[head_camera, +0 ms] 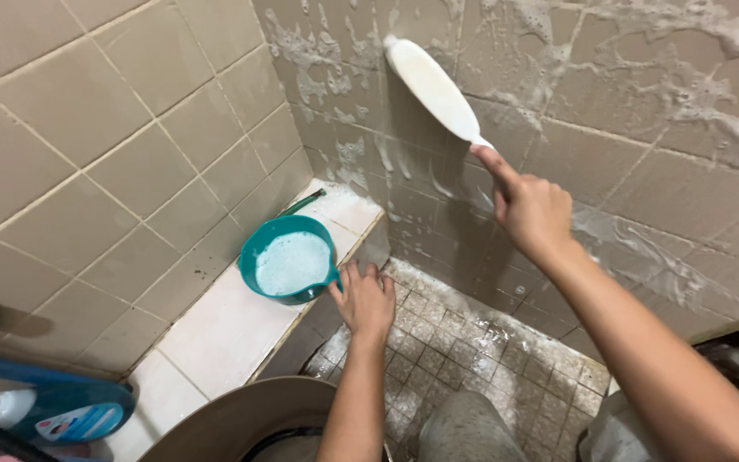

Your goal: The person scrubs tiled bathroom walls using a brush and soapy water from a teal scoop. They repeatedly dip the brush into the scoop and scrub different sections of the wall, spreading foam across the tiles.

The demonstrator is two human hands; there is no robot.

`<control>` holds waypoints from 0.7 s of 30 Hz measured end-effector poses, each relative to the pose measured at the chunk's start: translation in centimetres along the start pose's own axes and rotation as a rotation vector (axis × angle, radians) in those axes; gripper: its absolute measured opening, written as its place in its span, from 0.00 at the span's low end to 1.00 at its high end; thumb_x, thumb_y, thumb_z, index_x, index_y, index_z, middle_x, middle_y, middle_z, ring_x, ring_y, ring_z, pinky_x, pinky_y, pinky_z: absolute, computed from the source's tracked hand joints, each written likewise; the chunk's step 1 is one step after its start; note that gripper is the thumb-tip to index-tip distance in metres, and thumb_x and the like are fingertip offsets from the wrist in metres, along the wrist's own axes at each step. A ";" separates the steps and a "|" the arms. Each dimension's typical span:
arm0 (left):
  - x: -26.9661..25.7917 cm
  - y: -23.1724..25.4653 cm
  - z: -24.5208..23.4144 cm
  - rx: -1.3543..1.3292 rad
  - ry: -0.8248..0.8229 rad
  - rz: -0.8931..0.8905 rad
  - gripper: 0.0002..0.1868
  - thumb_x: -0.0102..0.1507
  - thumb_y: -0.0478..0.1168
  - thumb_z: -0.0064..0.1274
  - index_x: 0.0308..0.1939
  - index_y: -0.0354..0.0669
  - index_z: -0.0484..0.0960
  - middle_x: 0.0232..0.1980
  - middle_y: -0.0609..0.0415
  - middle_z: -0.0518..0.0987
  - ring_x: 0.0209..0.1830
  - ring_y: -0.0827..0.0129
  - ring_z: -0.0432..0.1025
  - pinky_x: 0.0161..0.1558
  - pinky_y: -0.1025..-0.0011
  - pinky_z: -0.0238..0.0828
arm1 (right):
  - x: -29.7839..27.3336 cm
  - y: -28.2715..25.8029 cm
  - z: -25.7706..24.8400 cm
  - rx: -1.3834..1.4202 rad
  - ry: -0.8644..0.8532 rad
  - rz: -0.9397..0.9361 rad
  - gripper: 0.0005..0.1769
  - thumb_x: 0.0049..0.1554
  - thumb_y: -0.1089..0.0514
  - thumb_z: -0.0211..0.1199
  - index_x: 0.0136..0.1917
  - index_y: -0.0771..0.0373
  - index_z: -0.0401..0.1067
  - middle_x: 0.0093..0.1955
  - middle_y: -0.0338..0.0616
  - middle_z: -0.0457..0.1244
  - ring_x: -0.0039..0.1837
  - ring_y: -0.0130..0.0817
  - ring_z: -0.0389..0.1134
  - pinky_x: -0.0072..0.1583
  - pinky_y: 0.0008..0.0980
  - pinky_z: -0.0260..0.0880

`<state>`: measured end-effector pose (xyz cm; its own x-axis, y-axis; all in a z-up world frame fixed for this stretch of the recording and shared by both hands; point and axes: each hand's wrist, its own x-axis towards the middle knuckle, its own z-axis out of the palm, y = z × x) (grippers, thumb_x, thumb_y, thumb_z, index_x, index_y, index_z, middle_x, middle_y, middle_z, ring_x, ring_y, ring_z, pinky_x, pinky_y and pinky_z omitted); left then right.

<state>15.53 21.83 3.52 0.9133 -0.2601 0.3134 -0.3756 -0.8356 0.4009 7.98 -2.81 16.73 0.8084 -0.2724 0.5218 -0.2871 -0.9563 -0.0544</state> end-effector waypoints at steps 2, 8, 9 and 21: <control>0.2 -0.1 0.0 -0.003 0.029 0.017 0.18 0.60 0.49 0.50 0.47 0.44 0.85 0.65 0.42 0.72 0.70 0.54 0.60 0.67 0.45 0.49 | -0.1 0.3 -0.4 -0.036 -0.103 0.030 0.25 0.69 0.50 0.52 0.77 0.30 0.61 0.29 0.43 0.66 0.26 0.35 0.66 0.29 0.39 0.66; 0.3 -0.3 0.0 0.008 0.052 0.030 0.17 0.61 0.49 0.50 0.45 0.45 0.86 0.64 0.43 0.72 0.69 0.54 0.61 0.67 0.46 0.49 | -1.8 -0.6 -0.9 -0.210 -0.294 -0.032 0.32 0.59 0.55 0.57 0.74 0.25 0.64 0.25 0.46 0.65 0.24 0.37 0.65 0.26 0.40 0.66; 0.1 -0.2 0.1 -0.002 0.035 0.028 0.17 0.61 0.49 0.50 0.45 0.45 0.86 0.64 0.43 0.72 0.69 0.55 0.61 0.67 0.46 0.49 | -2.0 -0.2 -1.0 -0.159 -0.173 -0.035 0.31 0.61 0.55 0.57 0.74 0.27 0.64 0.26 0.44 0.65 0.25 0.36 0.65 0.28 0.40 0.65; -0.2 0.4 -0.2 -0.051 -0.026 0.063 0.18 0.61 0.50 0.51 0.47 0.44 0.86 0.62 0.43 0.73 0.67 0.55 0.62 0.66 0.45 0.48 | -6.5 3.8 -2.2 -0.269 -0.596 0.030 0.30 0.66 0.53 0.46 0.77 0.23 0.58 0.29 0.42 0.65 0.24 0.28 0.58 0.26 0.35 0.63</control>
<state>15.20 21.61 3.76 0.8912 -0.3247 0.3168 -0.4394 -0.7915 0.4247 0.53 -4.42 14.98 0.9222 -0.3843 -0.0424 -0.3698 -0.9087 0.1937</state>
